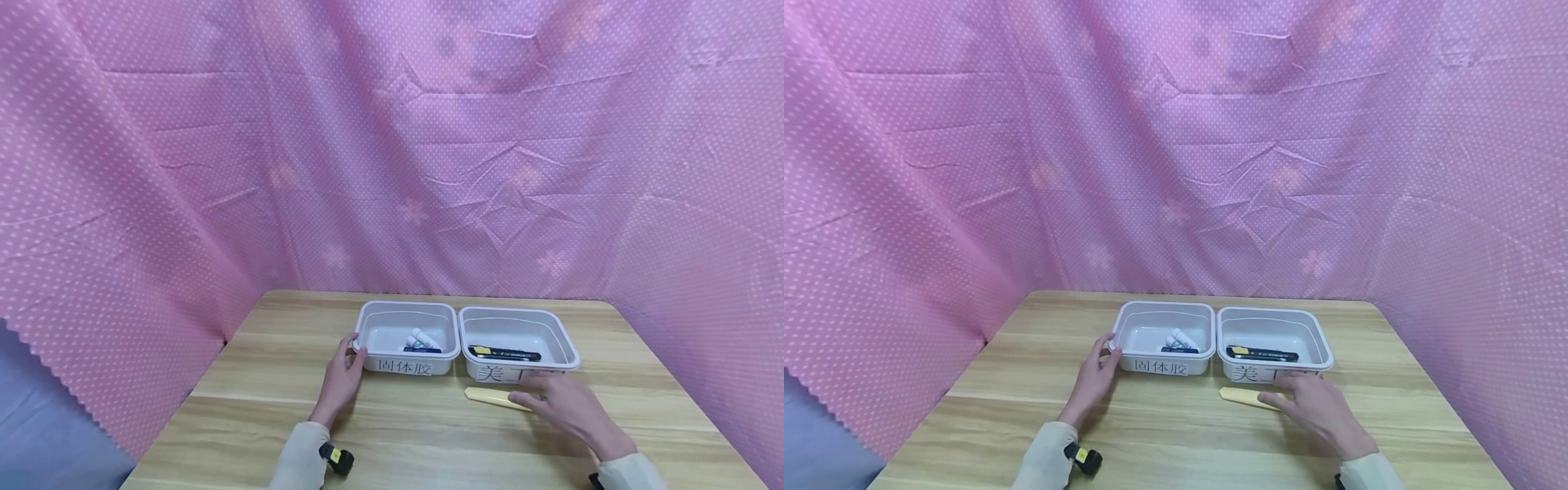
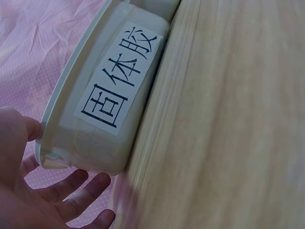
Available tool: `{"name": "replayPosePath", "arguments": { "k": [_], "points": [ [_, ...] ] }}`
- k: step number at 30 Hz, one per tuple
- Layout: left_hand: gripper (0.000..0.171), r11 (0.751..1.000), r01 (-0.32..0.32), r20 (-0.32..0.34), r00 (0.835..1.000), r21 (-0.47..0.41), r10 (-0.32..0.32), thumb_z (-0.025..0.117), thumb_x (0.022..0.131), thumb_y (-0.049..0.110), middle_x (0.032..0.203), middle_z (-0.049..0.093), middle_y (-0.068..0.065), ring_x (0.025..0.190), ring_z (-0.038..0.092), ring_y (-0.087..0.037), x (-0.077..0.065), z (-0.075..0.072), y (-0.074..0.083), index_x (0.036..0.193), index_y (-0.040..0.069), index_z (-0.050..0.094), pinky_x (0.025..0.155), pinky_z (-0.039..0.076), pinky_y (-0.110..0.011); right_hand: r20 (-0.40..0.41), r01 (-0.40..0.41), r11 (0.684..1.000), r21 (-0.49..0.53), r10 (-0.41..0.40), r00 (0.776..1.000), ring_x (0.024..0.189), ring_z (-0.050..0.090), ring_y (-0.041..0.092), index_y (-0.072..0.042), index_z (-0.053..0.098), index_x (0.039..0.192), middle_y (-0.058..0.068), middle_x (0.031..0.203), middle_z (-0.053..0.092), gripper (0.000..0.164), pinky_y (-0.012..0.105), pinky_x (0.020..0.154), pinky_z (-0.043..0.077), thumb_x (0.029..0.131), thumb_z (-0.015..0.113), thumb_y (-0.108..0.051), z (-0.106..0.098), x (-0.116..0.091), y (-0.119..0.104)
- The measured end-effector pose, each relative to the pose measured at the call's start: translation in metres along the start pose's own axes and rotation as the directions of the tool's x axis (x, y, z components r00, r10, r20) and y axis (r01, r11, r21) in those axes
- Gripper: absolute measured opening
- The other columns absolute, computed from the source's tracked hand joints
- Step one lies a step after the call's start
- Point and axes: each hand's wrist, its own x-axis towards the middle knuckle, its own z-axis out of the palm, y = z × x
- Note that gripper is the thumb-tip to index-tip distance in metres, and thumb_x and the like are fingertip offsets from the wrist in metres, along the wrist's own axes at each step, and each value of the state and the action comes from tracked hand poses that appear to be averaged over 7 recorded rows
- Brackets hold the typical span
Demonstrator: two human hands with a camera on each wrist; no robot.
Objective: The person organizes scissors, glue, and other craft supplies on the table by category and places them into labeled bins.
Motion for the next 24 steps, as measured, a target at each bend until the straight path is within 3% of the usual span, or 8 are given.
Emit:
{"name": "replayPosePath", "arguments": {
  "k": [5, 8, 14, 21, 24],
  "points": [
    [0.05, 1.0, 0.003, 0.002, 1.0, -0.001, -0.003, 0.053, 0.107, 0.031, 0.126, 0.062, -0.023, 0.106, 0.069, -0.032, 0.001, 0.0, 0.0, 0.153, 0.014, 0.043, 0.085, 0.059, -0.041, 0.068, 0.06, 0.993, -0.106, -0.053, 0.996, 0.071, 0.063, 0.008, -0.034, 0.076, 0.084, -0.016, 0.081, 0.07, 0.037, 0.032, 0.063, 0.052, 0.09, 0.063, -0.068, 0.005, 0.007, 0.003],
    [0.05, 1.0, 0.003, 0.003, 1.0, 0.0, -0.003, 0.053, 0.107, 0.031, 0.127, 0.061, -0.024, 0.106, 0.069, -0.032, 0.001, 0.0, -0.001, 0.153, 0.014, 0.043, 0.085, 0.059, -0.041, 0.113, 0.11, 0.981, -0.16, -0.093, 0.989, 0.062, 0.053, 0.005, -0.033, 0.069, 0.076, -0.016, 0.071, 0.061, 0.039, 0.03, 0.056, 0.046, 0.087, 0.063, -0.07, 0.01, 0.01, 0.003],
    [0.049, 1.0, 0.006, 0.004, 1.0, -0.005, -0.006, 0.053, 0.108, 0.03, 0.127, 0.061, -0.023, 0.104, 0.069, -0.031, 0.001, 0.0, -0.001, 0.153, 0.014, 0.043, 0.083, 0.059, -0.04, 0.148, 0.168, 0.967, -0.189, -0.141, 0.979, 0.063, 0.054, 0.011, -0.026, 0.072, 0.087, -0.009, 0.076, 0.063, 0.049, 0.034, 0.054, 0.046, 0.08, 0.068, -0.074, 0.021, 0.01, 0.001],
    [0.049, 1.0, 0.01, -0.001, 1.0, -0.008, -0.01, 0.053, 0.107, 0.031, 0.129, 0.061, -0.023, 0.109, 0.068, -0.034, 0.001, 0.001, -0.001, 0.153, 0.016, 0.043, 0.087, 0.059, -0.042, 0.103, 0.263, 0.951, -0.164, -0.249, 0.963, 0.063, 0.049, 0.003, -0.028, 0.064, 0.08, -0.018, 0.07, 0.054, 0.024, 0.025, 0.056, 0.045, 0.085, 0.078, -0.046, 0.026, 0.012, -0.001],
    [0.049, 1.0, 0.009, 0.003, 1.0, -0.012, -0.009, 0.053, 0.107, 0.03, 0.13, 0.06, -0.023, 0.112, 0.068, -0.036, 0.0, 0.001, -0.001, 0.154, 0.016, 0.042, 0.089, 0.059, -0.044, 0.121, 0.265, 0.953, -0.149, -0.249, 0.961, 0.064, 0.048, 0.002, -0.028, 0.064, 0.081, -0.018, 0.073, 0.056, 0.022, 0.024, 0.056, 0.045, 0.087, 0.077, -0.045, 0.025, 0.012, -0.001]
  ]
}}
